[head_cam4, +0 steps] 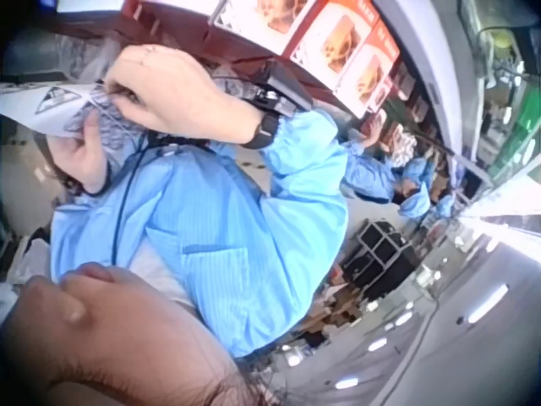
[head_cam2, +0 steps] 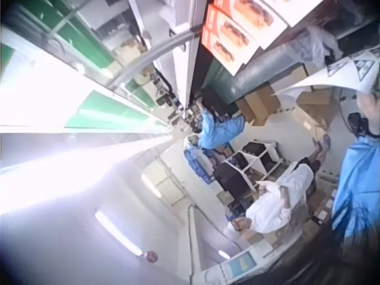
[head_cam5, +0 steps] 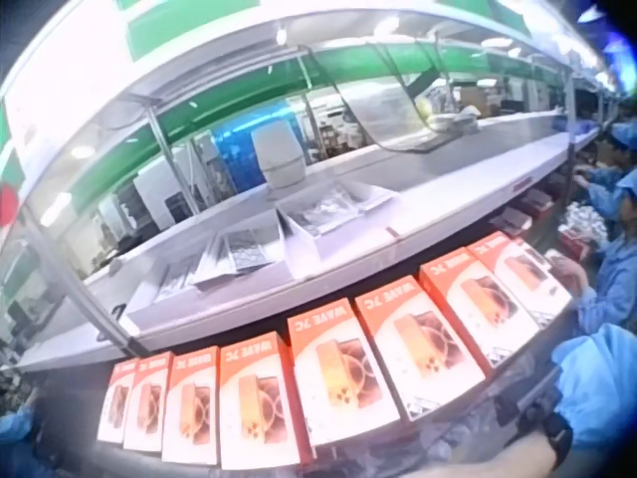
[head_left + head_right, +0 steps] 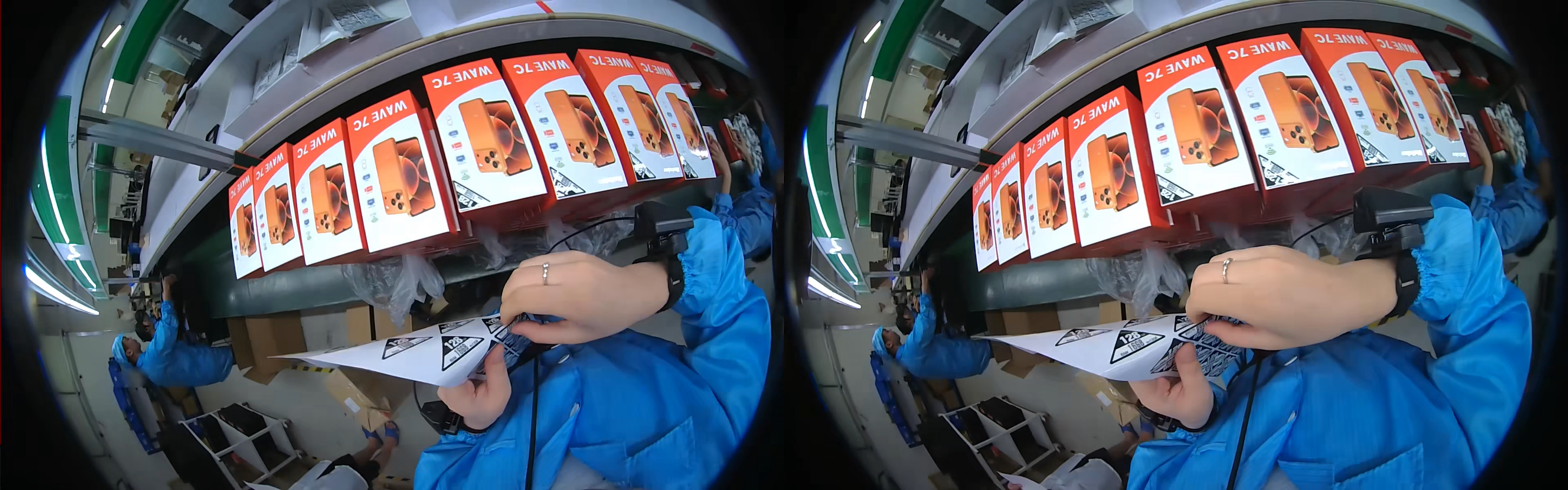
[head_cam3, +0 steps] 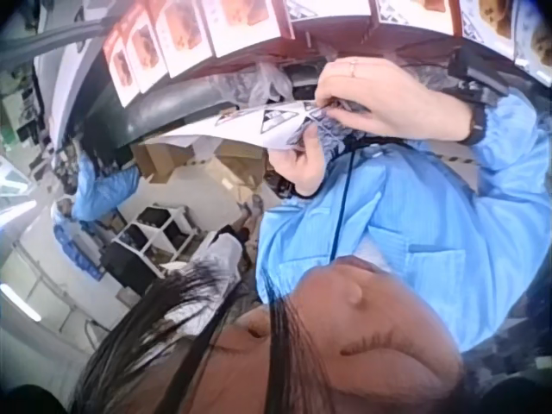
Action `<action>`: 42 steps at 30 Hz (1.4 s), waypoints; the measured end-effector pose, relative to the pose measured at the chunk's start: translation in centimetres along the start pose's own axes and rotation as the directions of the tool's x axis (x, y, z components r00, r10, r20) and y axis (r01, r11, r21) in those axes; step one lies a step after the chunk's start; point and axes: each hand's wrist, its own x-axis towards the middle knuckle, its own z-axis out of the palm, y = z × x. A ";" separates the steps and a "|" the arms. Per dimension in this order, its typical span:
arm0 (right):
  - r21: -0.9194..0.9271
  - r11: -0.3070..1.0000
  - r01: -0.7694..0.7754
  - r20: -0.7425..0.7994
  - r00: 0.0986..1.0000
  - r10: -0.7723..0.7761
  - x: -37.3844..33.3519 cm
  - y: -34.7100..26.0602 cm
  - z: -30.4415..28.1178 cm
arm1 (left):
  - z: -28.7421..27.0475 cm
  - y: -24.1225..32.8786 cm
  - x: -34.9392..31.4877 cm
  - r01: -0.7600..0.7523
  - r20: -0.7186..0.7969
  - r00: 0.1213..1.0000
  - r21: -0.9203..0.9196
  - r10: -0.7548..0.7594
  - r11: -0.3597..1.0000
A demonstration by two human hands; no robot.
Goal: Applying labels or triangular warning stickers to the back of smartphone retail boxes on a production line.
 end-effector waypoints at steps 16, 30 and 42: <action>0.051 0.845 -0.533 0.211 0.833 0.512 15.1 4.2 0.4 | -9.6 -4.7 12.9 -0.034 -0.054 0.998 0.179 0.045 0.983; 0.001 0.795 -0.607 0.243 0.771 0.588 15.4 4.6 0.9 | -10.1 -6.0 14.6 -0.013 0.031 0.999 0.078 0.011 0.997; -0.204 0.887 -0.415 0.045 0.901 0.432 14.4 4.3 1.5 | -9.8 -5.4 14.4 0.017 0.038 0.999 0.003 -0.017 1.000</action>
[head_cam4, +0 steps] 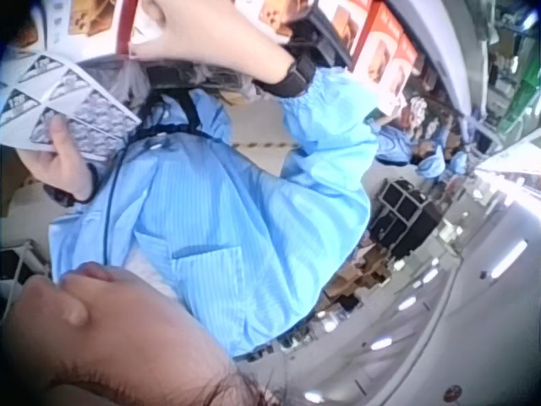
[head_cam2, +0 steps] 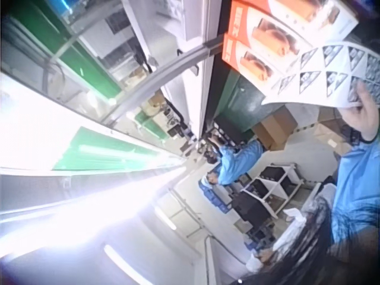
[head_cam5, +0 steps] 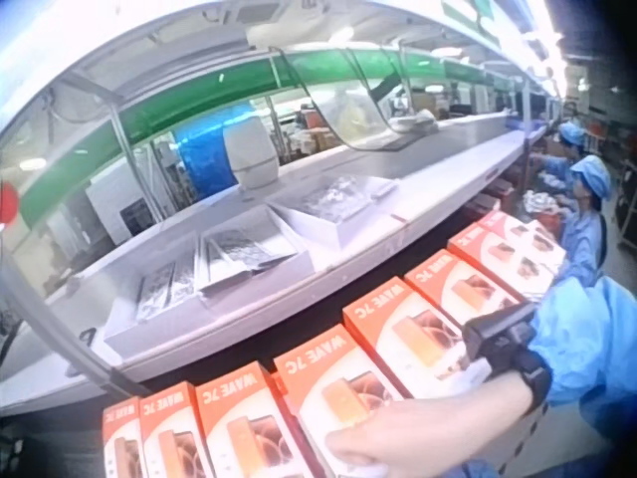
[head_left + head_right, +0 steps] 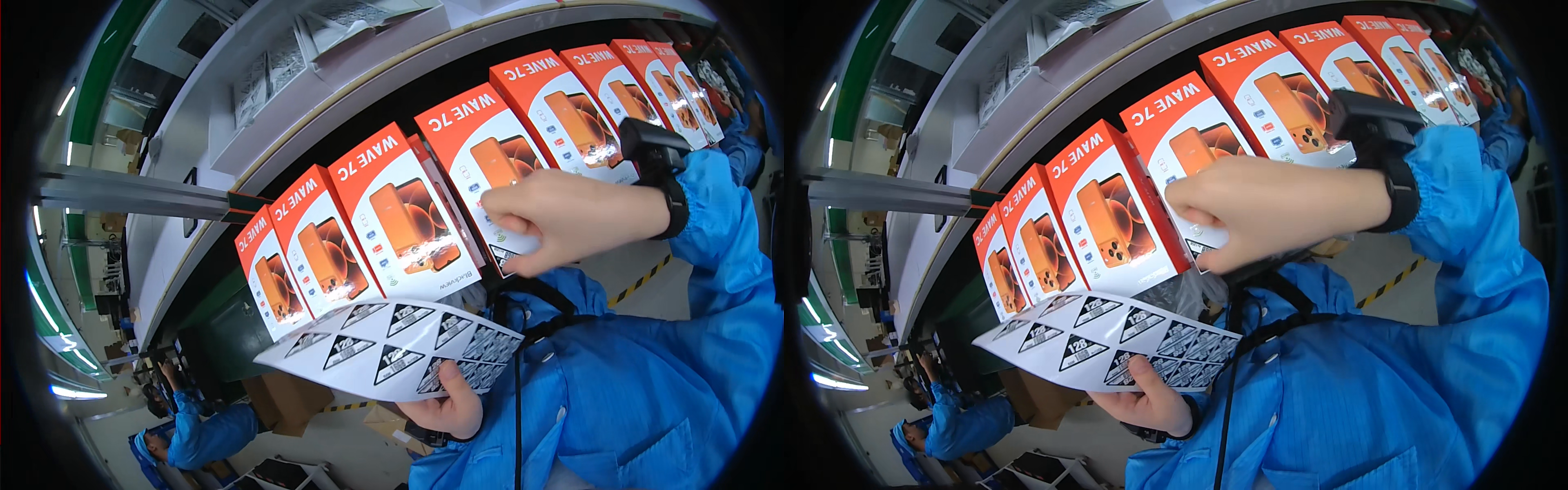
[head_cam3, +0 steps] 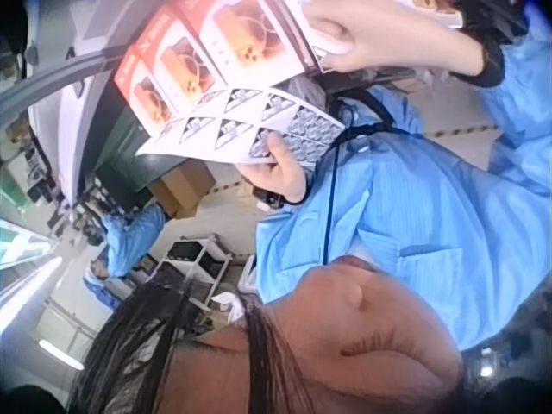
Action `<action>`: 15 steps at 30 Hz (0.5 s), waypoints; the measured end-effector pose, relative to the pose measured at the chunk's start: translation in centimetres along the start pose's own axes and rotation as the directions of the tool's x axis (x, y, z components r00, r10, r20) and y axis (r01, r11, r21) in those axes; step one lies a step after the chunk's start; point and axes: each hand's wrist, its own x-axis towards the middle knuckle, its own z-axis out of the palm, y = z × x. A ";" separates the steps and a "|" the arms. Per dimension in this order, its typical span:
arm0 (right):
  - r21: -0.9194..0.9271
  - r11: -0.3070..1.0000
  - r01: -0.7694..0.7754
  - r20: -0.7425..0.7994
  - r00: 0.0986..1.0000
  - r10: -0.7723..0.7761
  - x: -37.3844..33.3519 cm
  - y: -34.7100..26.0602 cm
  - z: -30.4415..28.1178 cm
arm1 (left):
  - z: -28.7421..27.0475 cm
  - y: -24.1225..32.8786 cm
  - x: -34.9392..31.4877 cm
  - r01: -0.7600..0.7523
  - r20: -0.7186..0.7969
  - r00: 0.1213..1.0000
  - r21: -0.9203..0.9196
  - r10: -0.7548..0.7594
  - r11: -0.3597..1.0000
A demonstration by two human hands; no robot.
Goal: Applying labels or triangular warning stickers to the back of smartphone retail boxes on a production line.
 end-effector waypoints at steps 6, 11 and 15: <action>0.673 0.734 -0.090 0.099 0.995 0.031 -1.6 -3.5 2.7 | -0.7 0.8 0.2 0.062 0.243 0.970 -0.215 -0.008 0.975; 0.530 0.848 -0.007 -0.103 0.992 0.073 -0.4 -5.0 4.0 | -2.7 0.4 0.0 0.046 0.196 0.980 -0.341 0.024 0.939; 0.192 0.919 0.345 -0.353 0.898 -0.264 0.1 -6.0 6.8 | -3.3 0.4 0.5 -0.025 0.111 0.992 -0.259 0.056 0.966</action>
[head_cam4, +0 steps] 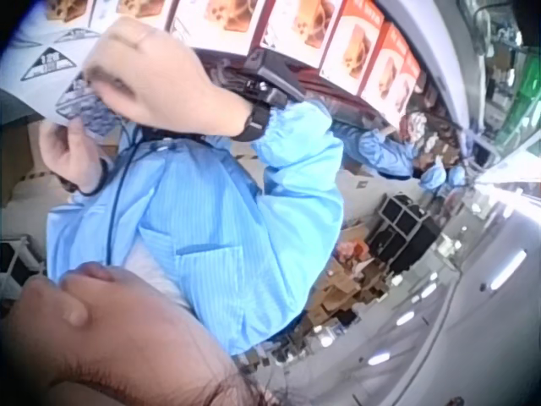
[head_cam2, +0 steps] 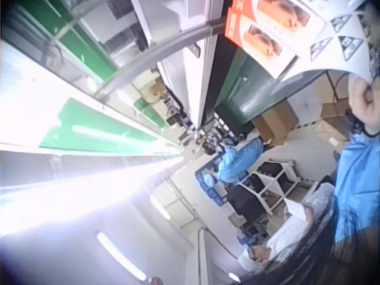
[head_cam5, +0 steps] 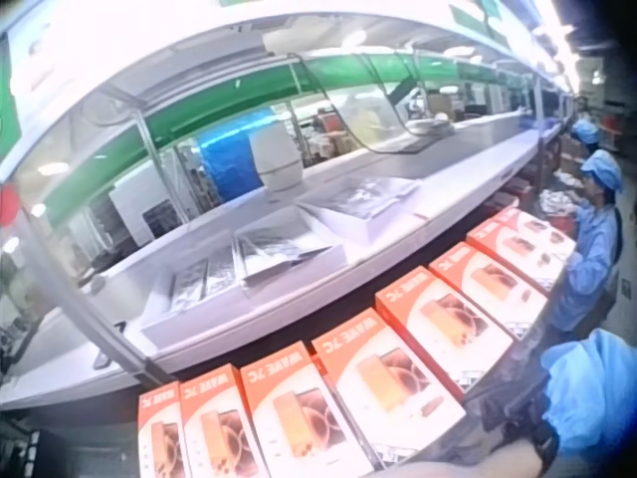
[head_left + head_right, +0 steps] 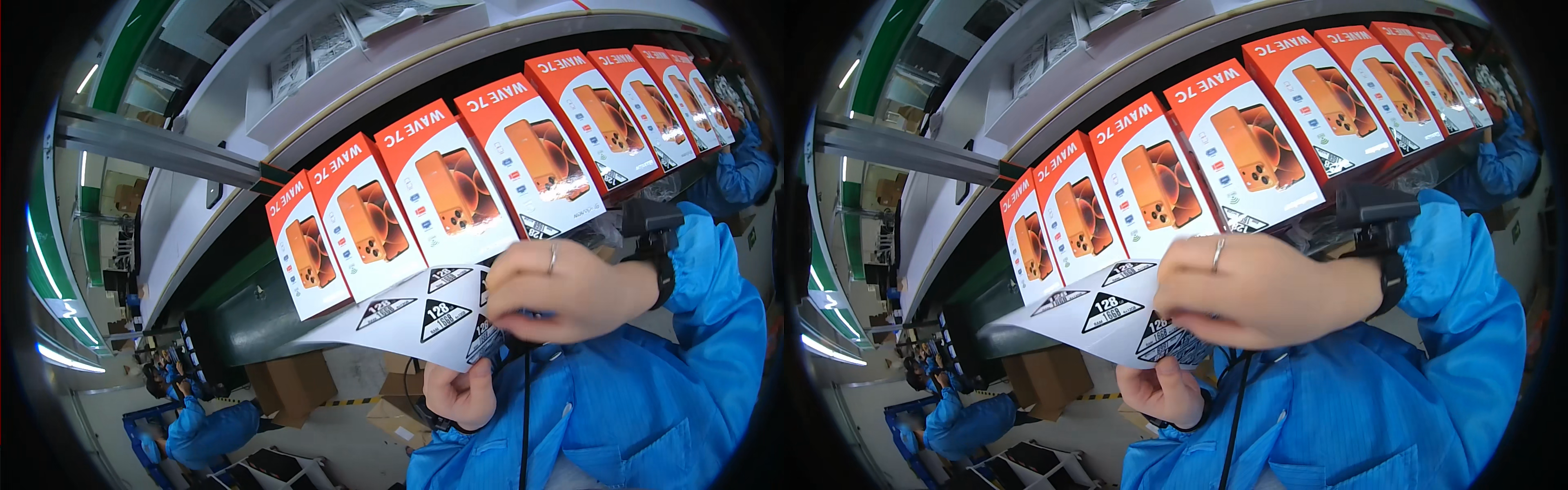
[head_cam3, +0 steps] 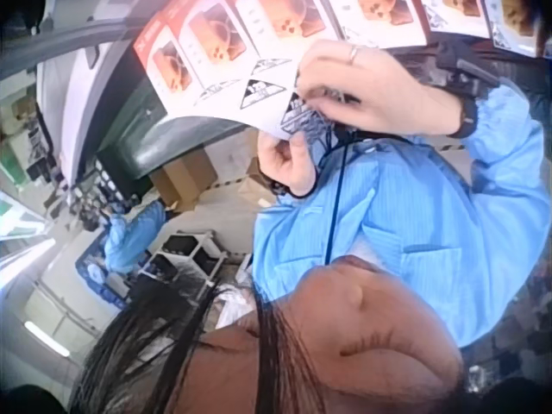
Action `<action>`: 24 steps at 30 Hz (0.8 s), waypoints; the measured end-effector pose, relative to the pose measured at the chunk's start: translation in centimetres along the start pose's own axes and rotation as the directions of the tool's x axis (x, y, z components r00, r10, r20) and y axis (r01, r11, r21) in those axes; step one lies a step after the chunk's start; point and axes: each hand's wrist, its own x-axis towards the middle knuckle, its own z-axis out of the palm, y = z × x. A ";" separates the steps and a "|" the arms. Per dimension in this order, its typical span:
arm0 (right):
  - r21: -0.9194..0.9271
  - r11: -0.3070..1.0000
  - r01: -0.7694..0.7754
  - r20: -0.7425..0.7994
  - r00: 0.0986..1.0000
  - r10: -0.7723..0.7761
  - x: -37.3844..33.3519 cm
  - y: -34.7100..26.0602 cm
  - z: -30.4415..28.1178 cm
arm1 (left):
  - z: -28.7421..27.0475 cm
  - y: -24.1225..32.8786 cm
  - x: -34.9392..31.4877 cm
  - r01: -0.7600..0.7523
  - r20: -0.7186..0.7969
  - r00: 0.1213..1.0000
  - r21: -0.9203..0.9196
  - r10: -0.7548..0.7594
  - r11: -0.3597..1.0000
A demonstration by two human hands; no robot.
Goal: Applying labels or triangular warning stickers to the back of smartphone retail boxes on a production line.
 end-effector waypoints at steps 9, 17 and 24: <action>0.096 0.995 -0.008 0.173 0.985 -0.008 1.3 -0.9 2.7 | -3.9 0.4 0.0 0.083 0.160 0.981 0.170 -0.111 0.982; 0.172 0.957 -0.234 0.280 0.943 0.180 2.8 -0.9 2.1 | -3.2 0.1 1.6 -0.276 0.244 0.953 0.455 0.180 0.847; 0.009 0.876 -0.482 0.414 0.800 0.435 6.4 0.0 -1.3 | -5.3 -0.9 2.0 -0.092 0.056 0.995 0.781 0.077 0.618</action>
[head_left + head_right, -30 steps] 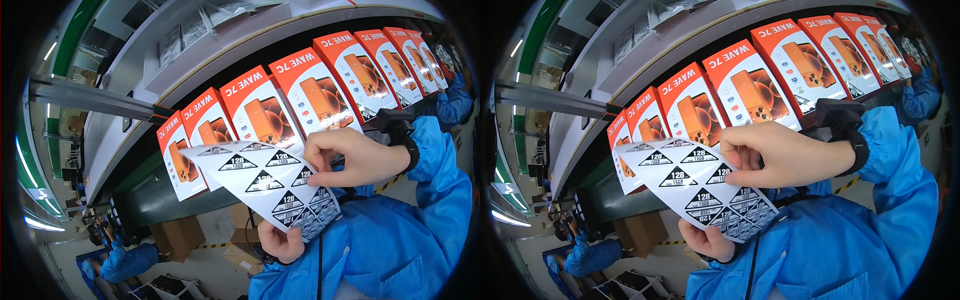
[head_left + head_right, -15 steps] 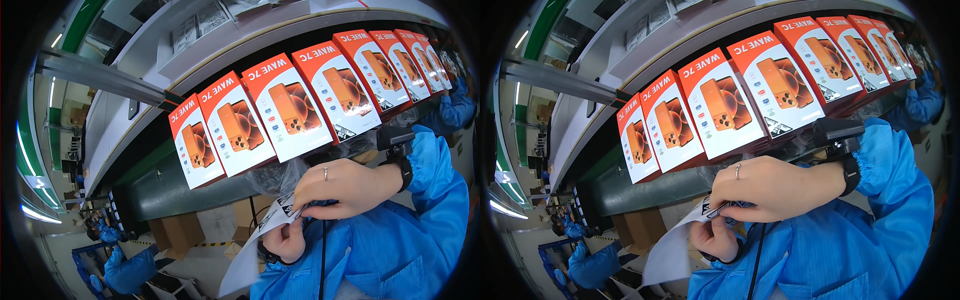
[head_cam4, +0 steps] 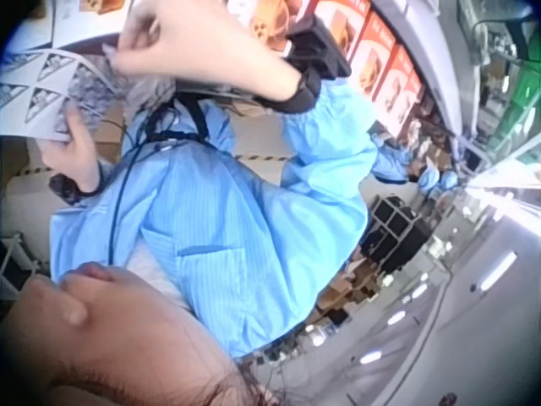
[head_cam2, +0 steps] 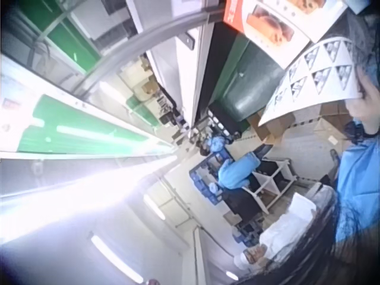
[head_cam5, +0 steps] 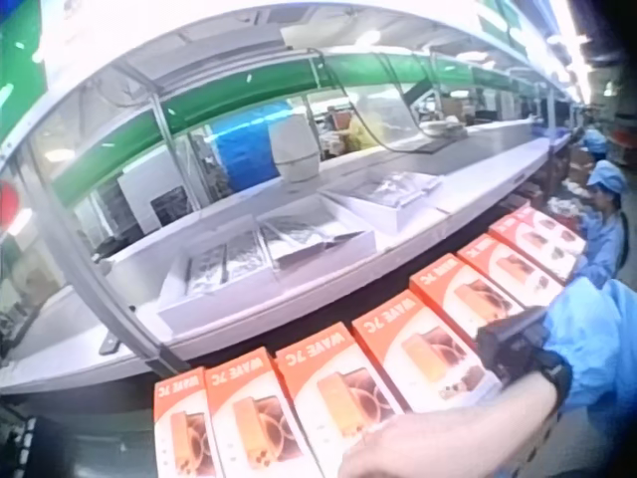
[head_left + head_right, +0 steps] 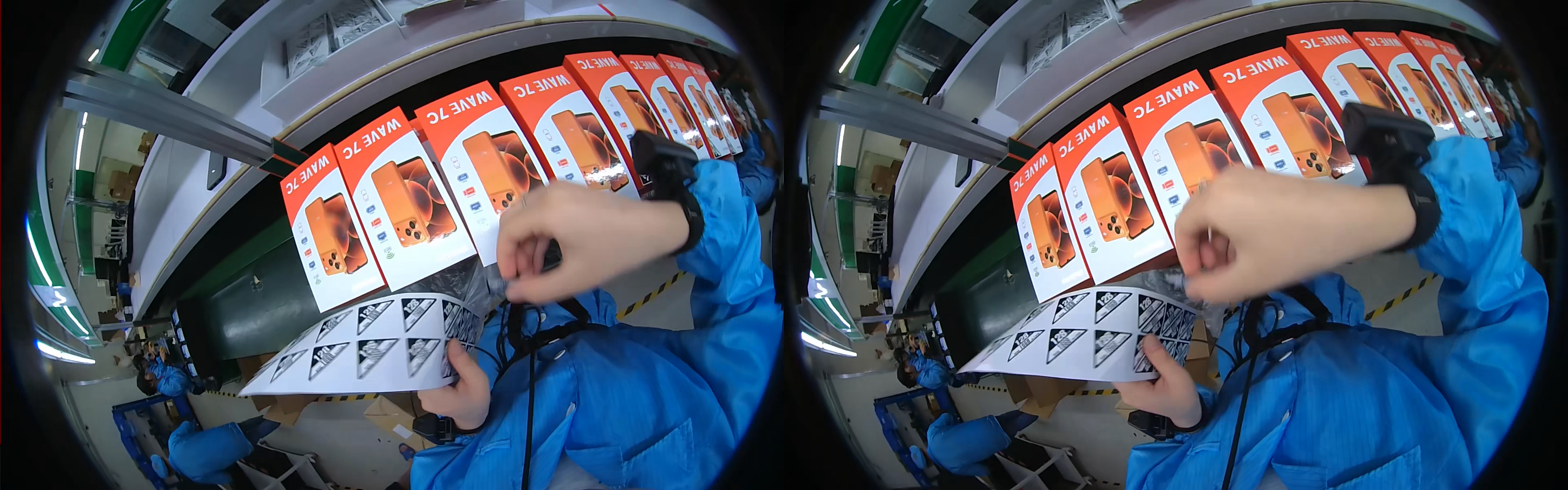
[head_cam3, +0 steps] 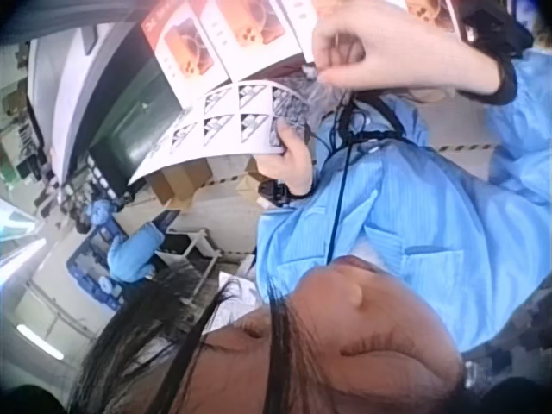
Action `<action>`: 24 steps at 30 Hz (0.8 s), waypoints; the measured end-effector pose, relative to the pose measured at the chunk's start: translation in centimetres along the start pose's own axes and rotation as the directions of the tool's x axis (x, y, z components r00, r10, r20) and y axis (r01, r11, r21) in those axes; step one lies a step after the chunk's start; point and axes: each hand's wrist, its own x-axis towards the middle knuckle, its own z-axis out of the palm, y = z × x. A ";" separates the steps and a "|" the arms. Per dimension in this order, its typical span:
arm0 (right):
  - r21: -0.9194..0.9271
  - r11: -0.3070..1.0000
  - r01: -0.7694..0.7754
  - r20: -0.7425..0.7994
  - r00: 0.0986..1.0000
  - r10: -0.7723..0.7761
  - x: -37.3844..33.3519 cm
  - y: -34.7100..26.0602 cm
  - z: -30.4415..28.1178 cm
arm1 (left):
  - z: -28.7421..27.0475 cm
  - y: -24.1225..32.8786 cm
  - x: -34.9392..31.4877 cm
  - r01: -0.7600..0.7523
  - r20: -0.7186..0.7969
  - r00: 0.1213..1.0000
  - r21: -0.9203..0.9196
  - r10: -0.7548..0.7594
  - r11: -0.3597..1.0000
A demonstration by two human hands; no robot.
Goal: Applying labels or triangular warning stickers to the back of smartphone retail boxes on a production line.
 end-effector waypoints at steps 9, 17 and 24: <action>-0.058 0.973 -0.224 -0.034 0.974 0.223 2.7 1.5 -0.8 | 0.8 -0.5 0.6 0.053 -0.091 0.993 -0.228 -0.075 0.972; -0.182 0.977 -0.108 -0.059 0.993 0.099 2.8 2.6 -0.5 | 1.2 -0.4 0.8 0.075 -0.080 0.992 -0.264 -0.099 0.962; -0.437 0.896 0.078 -0.214 0.959 -0.187 2.3 3.4 0.0 | 1.1 0.7 -0.4 0.136 -0.095 0.974 -0.490 -0.208 0.861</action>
